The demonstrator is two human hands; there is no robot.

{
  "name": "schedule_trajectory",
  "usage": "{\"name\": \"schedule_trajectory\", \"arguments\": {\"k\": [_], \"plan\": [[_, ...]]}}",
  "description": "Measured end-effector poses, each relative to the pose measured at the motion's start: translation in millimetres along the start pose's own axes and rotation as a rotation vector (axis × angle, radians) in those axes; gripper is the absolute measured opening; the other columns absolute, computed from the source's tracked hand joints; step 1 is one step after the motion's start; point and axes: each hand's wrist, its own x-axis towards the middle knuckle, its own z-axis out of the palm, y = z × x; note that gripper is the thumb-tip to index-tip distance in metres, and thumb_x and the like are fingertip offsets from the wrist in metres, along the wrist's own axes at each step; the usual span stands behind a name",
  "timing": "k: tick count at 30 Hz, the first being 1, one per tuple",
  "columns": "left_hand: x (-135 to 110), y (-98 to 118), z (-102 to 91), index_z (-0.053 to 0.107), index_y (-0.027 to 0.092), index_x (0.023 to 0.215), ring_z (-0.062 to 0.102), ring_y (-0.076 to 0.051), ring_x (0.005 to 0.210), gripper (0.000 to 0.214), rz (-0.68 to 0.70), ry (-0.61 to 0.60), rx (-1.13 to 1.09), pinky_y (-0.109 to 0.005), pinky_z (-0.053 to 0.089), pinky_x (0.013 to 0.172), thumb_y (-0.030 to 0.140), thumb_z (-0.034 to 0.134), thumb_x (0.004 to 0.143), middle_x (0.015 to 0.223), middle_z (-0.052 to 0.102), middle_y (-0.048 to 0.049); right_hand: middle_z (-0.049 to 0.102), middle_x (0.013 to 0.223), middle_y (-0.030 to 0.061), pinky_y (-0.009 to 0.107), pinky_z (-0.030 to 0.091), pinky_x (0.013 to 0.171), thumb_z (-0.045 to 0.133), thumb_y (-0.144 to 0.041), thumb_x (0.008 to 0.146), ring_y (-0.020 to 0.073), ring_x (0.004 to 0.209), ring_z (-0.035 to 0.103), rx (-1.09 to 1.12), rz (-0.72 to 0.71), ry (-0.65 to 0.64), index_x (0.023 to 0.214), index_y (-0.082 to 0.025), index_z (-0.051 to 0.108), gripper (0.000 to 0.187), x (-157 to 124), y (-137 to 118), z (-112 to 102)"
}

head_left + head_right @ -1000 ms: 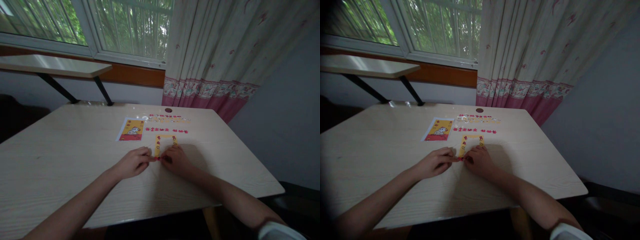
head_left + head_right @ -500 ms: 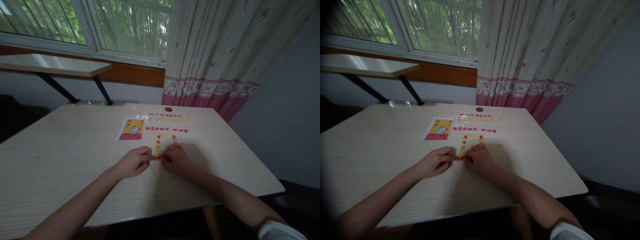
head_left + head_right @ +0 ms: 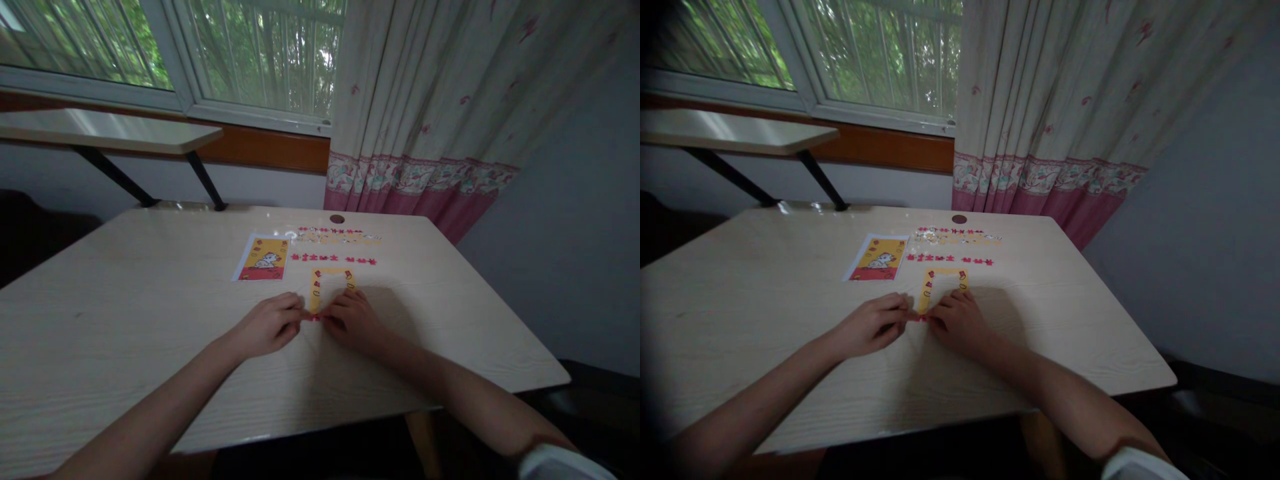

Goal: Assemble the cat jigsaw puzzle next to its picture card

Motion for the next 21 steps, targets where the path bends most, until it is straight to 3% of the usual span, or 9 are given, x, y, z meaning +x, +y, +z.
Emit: {"name": "schedule_trajectory", "arguments": {"k": [4, 10, 17, 21], "plan": [[1.2, 1.3, -0.7, 0.066, 0.018, 0.091, 0.054, -0.017, 0.08, 0.029, -0.007, 0.002, 0.003, -0.027, 0.046, 0.07, 0.008, 0.043, 0.078, 0.084, 0.056, -0.0054, 0.069, 0.086, 0.0015, 0.034, 0.035, 0.083, 0.062, -0.022, 0.082, 0.0189, 0.088, 0.054, 0.012, 0.0, -0.006, 0.09, -0.025, 0.07, 0.012, 0.3, 0.2, -0.5], [1.8, 0.2, -3.0, 0.064, 0.018, 0.094, 0.054, -0.018, 0.081, 0.028, -0.018, 0.017, -0.02, -0.027, 0.045, 0.069, 0.008, 0.042, 0.079, 0.085, 0.056, -0.0053, 0.068, 0.085, 0.0028, 0.033, 0.038, 0.081, 0.062, -0.022, 0.082, 0.0177, 0.085, 0.057, 0.085, 0.029, -0.004, 0.087, -0.022, 0.07, 0.01, 3.6, 5.7, -9.0], [0.9, -9.2, -2.2, 0.065, 0.018, 0.095, 0.056, -0.018, 0.081, 0.028, -0.06, 0.057, 0.035, -0.027, 0.047, 0.07, 0.011, 0.04, 0.083, 0.086, 0.058, -0.0061, 0.069, 0.081, 0.0025, 0.031, 0.038, 0.076, 0.06, -0.023, 0.083, 0.0158, 0.078, 0.057, 0.044, 0.116, 0.042, 0.079, -0.02, 0.069, 0.01, 29.5, 46.4, -16.0], [-0.3, -12.5, 0.5, 0.065, 0.018, 0.094, 0.056, -0.018, 0.082, 0.028, -0.062, 0.061, 0.049, -0.028, 0.047, 0.071, 0.011, 0.04, 0.083, 0.086, 0.059, -0.0059, 0.07, 0.083, 0.0024, 0.032, 0.037, 0.079, 0.059, -0.024, 0.083, 0.0172, 0.082, 0.057, -0.01, 0.152, -0.05, 0.079, -0.021, 0.071, 0.013, 60.0, 62.9, -14.4]]}}
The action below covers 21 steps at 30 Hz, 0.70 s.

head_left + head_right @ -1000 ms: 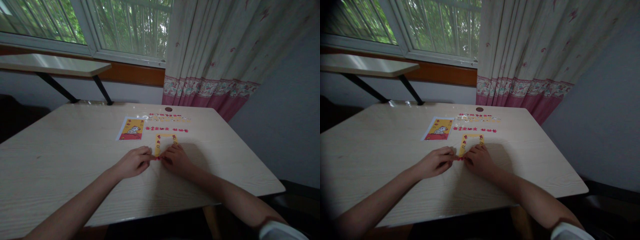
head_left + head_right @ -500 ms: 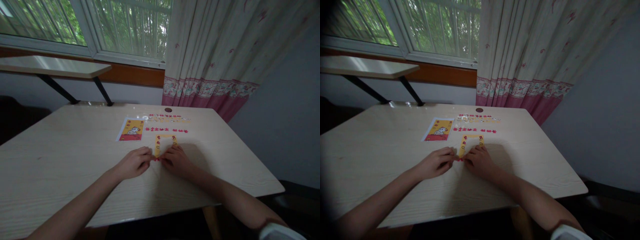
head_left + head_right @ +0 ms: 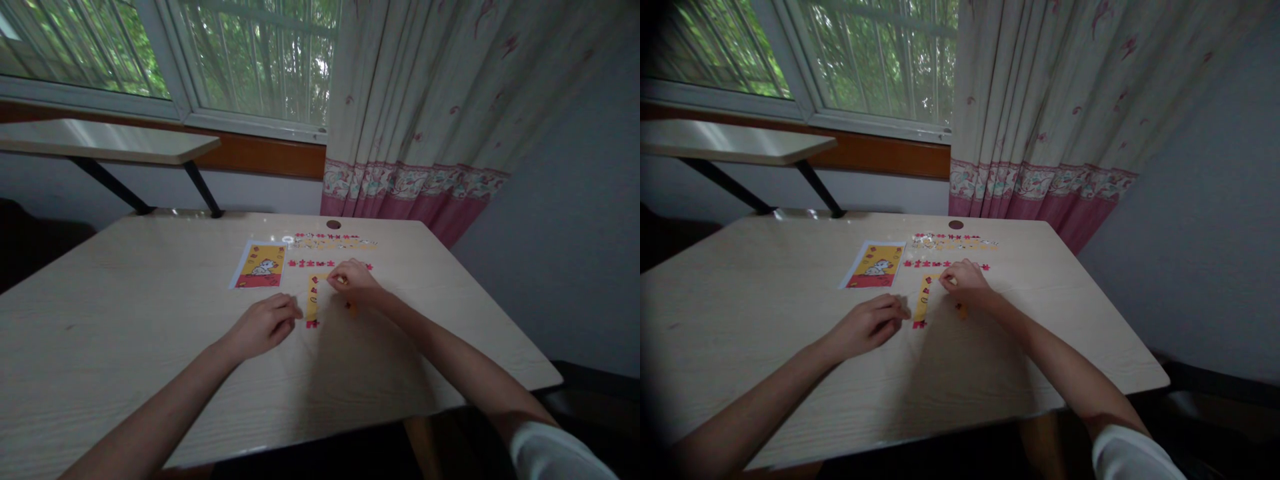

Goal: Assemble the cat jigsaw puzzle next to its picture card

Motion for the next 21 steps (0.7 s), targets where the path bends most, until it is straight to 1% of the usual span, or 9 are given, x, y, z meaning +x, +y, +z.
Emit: {"name": "schedule_trajectory", "arguments": {"k": [3, 6, 9, 12, 16, 21], "plan": [[-0.2, 0.8, -0.3, 0.065, 0.017, 0.094, 0.056, -0.018, 0.082, 0.027, -0.009, 0.003, 0.004, -0.028, 0.047, 0.071, 0.012, 0.04, 0.084, 0.086, 0.058, -0.0064, 0.07, 0.092, 0.0033, 0.033, 0.037, 0.081, 0.057, -0.027, 0.084, 0.0195, 0.087, 0.058, -0.058, 0.023, -0.054, 0.088, -0.023, 0.072, 0.016, 25.9, -2.6, 0.8], [0.4, 1.7, -1.1, 0.065, 0.017, 0.094, 0.056, -0.019, 0.082, 0.028, -0.015, -0.006, -0.01, -0.029, 0.047, 0.071, 0.011, 0.039, 0.084, 0.086, 0.059, -0.0068, 0.07, 0.094, 0.004, 0.034, 0.038, 0.083, 0.054, -0.032, 0.086, 0.0209, 0.092, 0.057, -0.12, 0.016, -0.085, 0.094, -0.024, 0.072, 0.021, 47.8, -10.9, 3.9], [0.9, 1.7, -1.1, 0.064, 0.017, 0.094, 0.056, -0.018, 0.082, 0.028, -0.01, -0.005, -0.024, -0.028, 0.047, 0.071, 0.01, 0.04, 0.083, 0.086, 0.059, -0.0064, 0.069, 0.101, 0.0051, 0.034, 0.038, 0.085, 0.053, -0.038, 0.086, 0.0223, 0.098, 0.056, -0.169, 0.021, -0.098, 0.1, -0.025, 0.071, 0.026, 63.9, -19.1, 10.3], [0.7, 2.2, -1.1, 0.064, 0.017, 0.094, 0.056, -0.018, 0.082, 0.028, -0.007, 0.004, -0.029, -0.028, 0.047, 0.071, 0.01, 0.04, 0.083, 0.087, 0.058, -0.0062, 0.066, 0.108, 0.0075, 0.037, 0.038, 0.088, 0.053, -0.043, 0.085, 0.0247, 0.103, 0.055, -0.217, 0.032, -0.097, 0.105, -0.024, 0.069, 0.032, 74.5, -24.0, 19.0], [-0.5, 4.2, -2.1, 0.064, 0.017, 0.094, 0.056, -0.018, 0.083, 0.027, -0.012, 0.001, -0.031, -0.029, 0.047, 0.072, 0.01, 0.04, 0.083, 0.087, 0.058, -0.0065, 0.067, 0.104, 0.0098, 0.039, 0.039, 0.086, 0.055, -0.039, 0.084, 0.027, 0.103, 0.054, -0.265, 0.038, -0.104, 0.097, -0.021, 0.071, 0.028, 82.9, -26.3, 27.9], [-1.7, 2.5, -1.3, 0.064, 0.018, 0.095, 0.056, -0.019, 0.083, 0.028, -0.016, -0.015, -0.026, -0.029, 0.047, 0.071, 0.01, 0.04, 0.083, 0.088, 0.058, -0.0063, 0.067, 0.101, 0.0095, 0.037, 0.039, 0.085, 0.06, -0.033, 0.079, 0.0257, 0.101, 0.054, -0.209, 0.049, -0.112, 0.09, -0.02, 0.07, 0.019, 86.2, -29.0, 26.0]]}}
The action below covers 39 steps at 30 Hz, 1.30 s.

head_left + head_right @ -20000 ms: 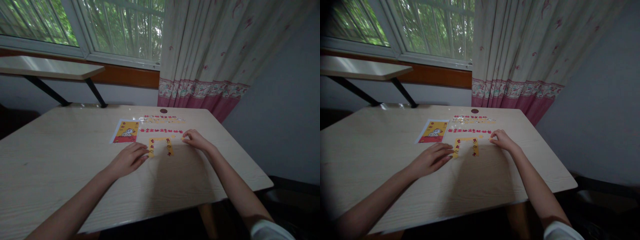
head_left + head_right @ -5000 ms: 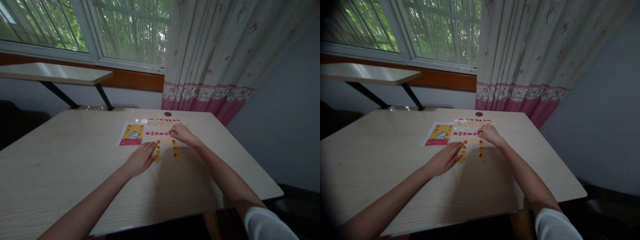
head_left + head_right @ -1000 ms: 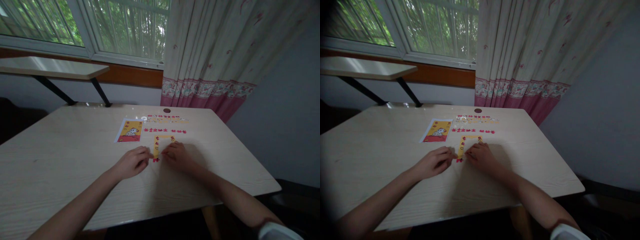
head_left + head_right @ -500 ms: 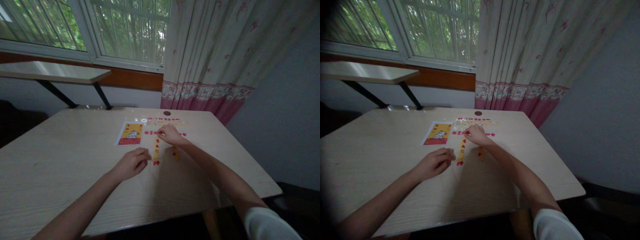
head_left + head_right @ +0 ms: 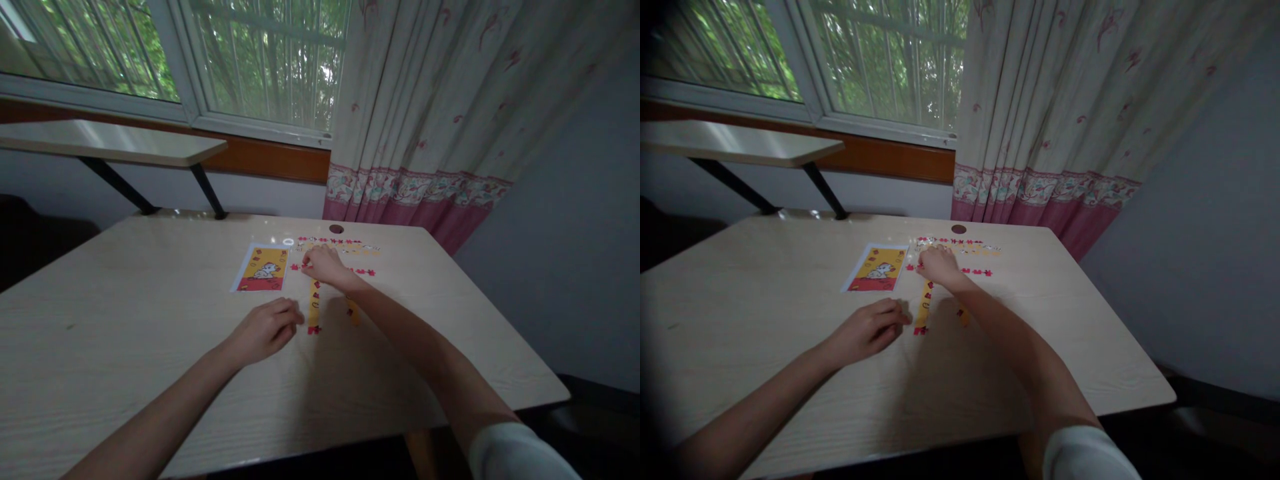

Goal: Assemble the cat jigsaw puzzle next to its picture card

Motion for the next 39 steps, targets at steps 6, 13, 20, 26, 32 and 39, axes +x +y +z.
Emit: {"name": "schedule_trajectory", "arguments": {"k": [6, 13, 20, 26, 32, 39], "plan": [[2.8, 1.9, 0.6, 0.064, 0.019, 0.094, 0.057, -0.018, 0.084, 0.026, -0.024, 0.057, -0.069, -0.029, 0.047, 0.074, 0.01, 0.042, 0.082, 0.087, 0.06, -0.0056, 0.067, 0.084, 0.0015, 0.029, 0.04, 0.082, 0.058, -0.022, 0.08, 0.0152, 0.083, 0.058, 0.355, -0.072, 0.064, 0.084, -0.019, 0.063, 0.007, -23.8, 3.4, -3.3], [11.9, 7.8, 2.4, 0.063, 0.017, 0.089, 0.058, -0.015, 0.078, 0.021, -0.107, 0.191, -0.224, -0.026, 0.046, 0.071, 0.013, 0.043, 0.083, 0.085, 0.063, -0.0046, 0.066, 0.081, 0.0011, 0.024, 0.046, 0.071, 0.062, -0.029, 0.079, 0.0117, 0.074, 0.06, 0.89, -0.124, 0.048, 0.085, -0.018, 0.061, 0.013, -82.9, 8.8, -10.4], [24.2, 17.6, 2.5, 0.067, 0.017, 0.081, 0.053, -0.012, 0.06, 0.023, -0.237, 0.216, -0.374, -0.022, 0.039, 0.053, 0.027, 0.047, 0.085, 0.071, 0.063, -0.0027, 0.067, 0.074, 0.0001, 0.023, 0.046, 0.062, 0.067, -0.027, 0.076, 0.0101, 0.063, 0.059, 0.898, -0.182, -0.038, 0.108, -0.02, 0.064, 0.033, -114.3, 9.7, -13.1], [25.6, 20.2, 10.2, 0.067, 0.016, 0.072, 0.052, -0.012, 0.059, 0.02, -0.293, 0.231, -0.475, -0.022, 0.038, 0.054, 0.029, 0.053, 0.08, 0.068, 0.063, -0.0026, 0.068, 0.068, -0.0018, 0.02, 0.044, 0.056, 0.071, -0.025, 0.072, 0.0095, 0.058, 0.06, 0.869, -0.166, -0.064, 0.109, -0.021, 0.064, 0.038, -114.3, 4.5, -10.4], [25.0, 10.0, 16.1, 0.067, 0.014, 0.073, 0.055, -0.013, 0.058, 0.025, -0.476, 0.34, -0.619, -0.024, 0.042, 0.055, 0.036, 0.056, 0.076, 0.067, 0.067, -0.0048, 0.069, 0.072, 0.0016, 0.029, 0.041, 0.072, 0.072, -0.041, 0.072, 0.0137, 0.069, 0.061, 0.569, -0.187, 0.326, 0.09, -0.022, 0.07, 0.026, -117.2, 2.4, -12.9], [23.7, 5.7, 19.2, 0.068, 0.015, 0.073, 0.057, -0.013, 0.058, 0.025, -0.47, 0.373, -0.635, -0.024, 0.044, 0.054, 0.038, 0.058, 0.077, 0.063, 0.066, -0.0034, 0.068, 0.069, 0.0009, 0.03, 0.035, 0.074, 0.062, -0.045, 0.081, 0.0146, 0.072, 0.06, 0.363, -0.22, 0.374, 0.087, -0.024, 0.07, 0.023, -121.7, -0.8, -10.8]]}}
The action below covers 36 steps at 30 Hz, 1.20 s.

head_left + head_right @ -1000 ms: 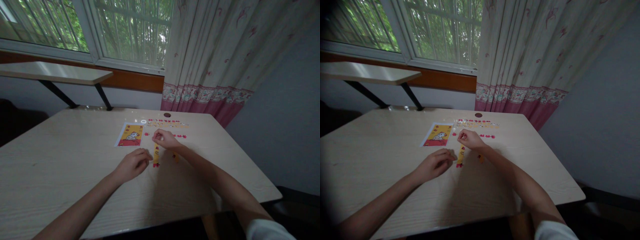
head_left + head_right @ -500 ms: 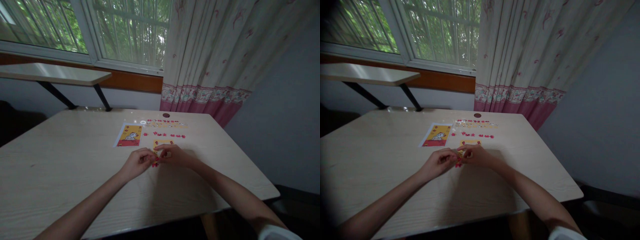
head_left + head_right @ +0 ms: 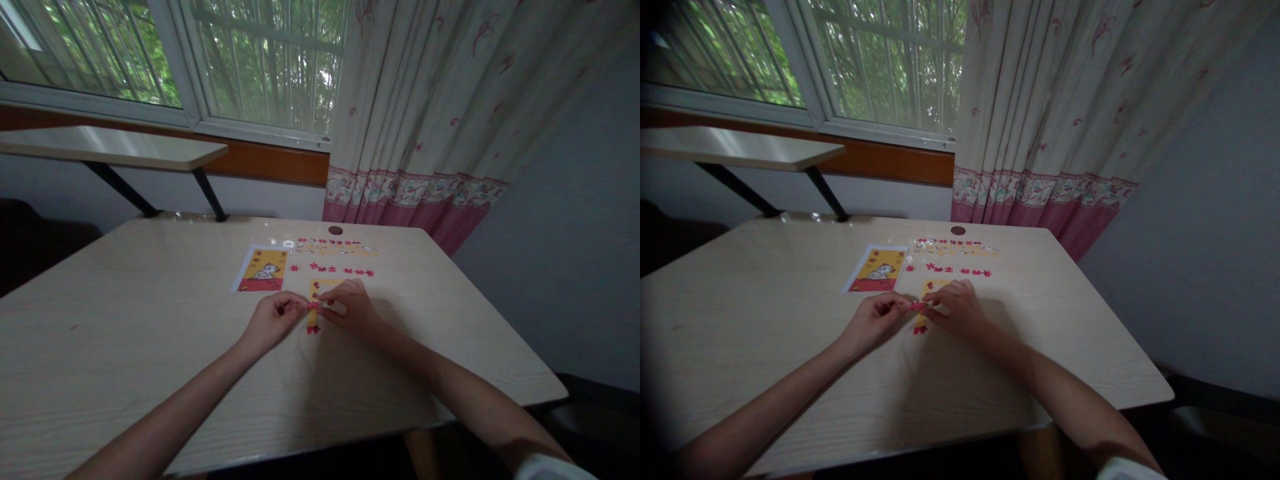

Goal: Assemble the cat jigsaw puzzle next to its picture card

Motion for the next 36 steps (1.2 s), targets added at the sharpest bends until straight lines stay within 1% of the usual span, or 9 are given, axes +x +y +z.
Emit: {"name": "schedule_trajectory", "arguments": {"k": [3, 8, 11, 14, 16, 20, 24, 31, 36], "plan": [[-0.7, 2.0, -0.4, 0.069, 0.015, 0.074, 0.057, -0.013, 0.058, 0.027, 0.014, -0.001, 0.008, -0.024, 0.044, 0.055, 0.039, 0.058, 0.078, 0.063, 0.066, -0.0033, 0.068, 0.068, 0.0011, 0.03, 0.034, 0.074, 0.058, -0.045, 0.084, 0.0147, 0.071, 0.059, -0.042, -0.018, 0.011, 0.086, -0.024, 0.07, 0.024, -0.6, 0.8, -1.3], [-1.5, 7.1, -6.0, 0.07, 0.014, 0.082, 0.06, -0.016, 0.065, 0.03, 0.04, -0.002, 0.115, -0.027, 0.046, 0.057, 0.039, 0.053, 0.082, 0.072, 0.069, -0.0061, 0.069, 0.072, 0.0006, 0.031, 0.033, 0.077, 0.058, -0.042, 0.084, 0.0145, 0.072, 0.06, -0.042, -0.016, 0.06, 0.088, -0.024, 0.069, 0.021, -1.2, 7.2, -10.4], [-2.2, 6.5, -11.4, 0.069, 0.015, 0.084, 0.06, -0.016, 0.067, 0.025, 0.115, -0.045, 0.237, -0.026, 0.046, 0.059, 0.032, 0.05, 0.084, 0.078, 0.07, -0.0058, 0.069, 0.072, 0.0011, 0.032, 0.034, 0.078, 0.059, -0.043, 0.083, 0.0146, 0.072, 0.06, -0.035, 0.005, 0.079, 0.086, -0.024, 0.069, 0.022, -3.4, 11.0, -19.1], [-3.4, 3.7, -16.6, 0.066, 0.016, 0.086, 0.06, -0.016, 0.073, 0.021, 0.239, -0.109, 0.4, -0.027, 0.047, 0.065, 0.026, 0.047, 0.085, 0.083, 0.068, -0.0058, 0.069, 0.076, 0.0019, 0.032, 0.036, 0.08, 0.06, -0.042, 0.083, 0.0153, 0.075, 0.061, -0.016, 0.02, 0.076, 0.086, -0.023, 0.069, 0.021, -12.1, 17.5, -28.3], [-4.3, 2.1, -18.9, 0.065, 0.017, 0.087, 0.06, -0.017, 0.078, 0.02, 0.307, -0.135, 0.497, -0.029, 0.048, 0.071, 0.024, 0.046, 0.087, 0.085, 0.067, -0.0064, 0.069, 0.079, 0.0022, 0.032, 0.037, 0.079, 0.061, -0.043, 0.082, 0.0161, 0.077, 0.062, -0.013, 0.045, 0.04, 0.085, -0.023, 0.068, 0.021, -22.4, 23.8, -33.7], [-5.7, 1.0, -20.4, 0.063, 0.017, 0.092, 0.059, -0.018, 0.084, 0.02, 0.384, -0.175, 0.607, -0.032, 0.048, 0.077, 0.023, 0.044, 0.089, 0.09, 0.065, -0.0075, 0.069, 0.081, 0.0013, 0.033, 0.038, 0.078, 0.063, -0.043, 0.08, 0.0165, 0.079, 0.061, -0.016, 0.111, -0.097, 0.084, -0.024, 0.068, 0.02, -47.9, 34.6, -41.3], [-6.7, -0.5, -20.7, 0.063, 0.018, 0.097, 0.058, -0.019, 0.088, 0.021, 0.415, -0.218, 0.625, -0.032, 0.048, 0.078, 0.024, 0.044, 0.09, 0.093, 0.064, -0.0078, 0.068, 0.083, 0.0019, 0.033, 0.04, 0.077, 0.065, -0.043, 0.078, 0.0167, 0.081, 0.06, -0.031, 0.161, -0.134, 0.083, -0.025, 0.067, 0.019, -65.9, 36.0, -44.9], [-7.6, -2.0, -23.5, 0.062, 0.019, 0.097, 0.058, -0.02, 0.089, 0.022, 0.41, -0.216, 0.662, -0.034, 0.049, 0.079, 0.024, 0.042, 0.09, 0.095, 0.063, -0.0072, 0.066, 0.085, 0.0016, 0.034, 0.04, 0.079, 0.065, -0.044, 0.079, 0.0168, 0.084, 0.059, -0.024, 0.193, -0.194, 0.084, -0.026, 0.069, 0.019, -70.1, 32.1, -44.6], [-7.6, 0.1, -23.7, 0.062, 0.019, 0.096, 0.058, -0.019, 0.085, 0.021, 0.421, -0.219, 0.661, -0.032, 0.05, 0.075, 0.023, 0.042, 0.09, 0.092, 0.063, -0.0065, 0.066, 0.087, 0.002, 0.035, 0.038, 0.08, 0.066, -0.042, 0.078, 0.0181, 0.087, 0.058, -0.047, 0.207, -0.228, 0.087, -0.027, 0.069, 0.018, -69.8, 32.2, -45.0]]}}
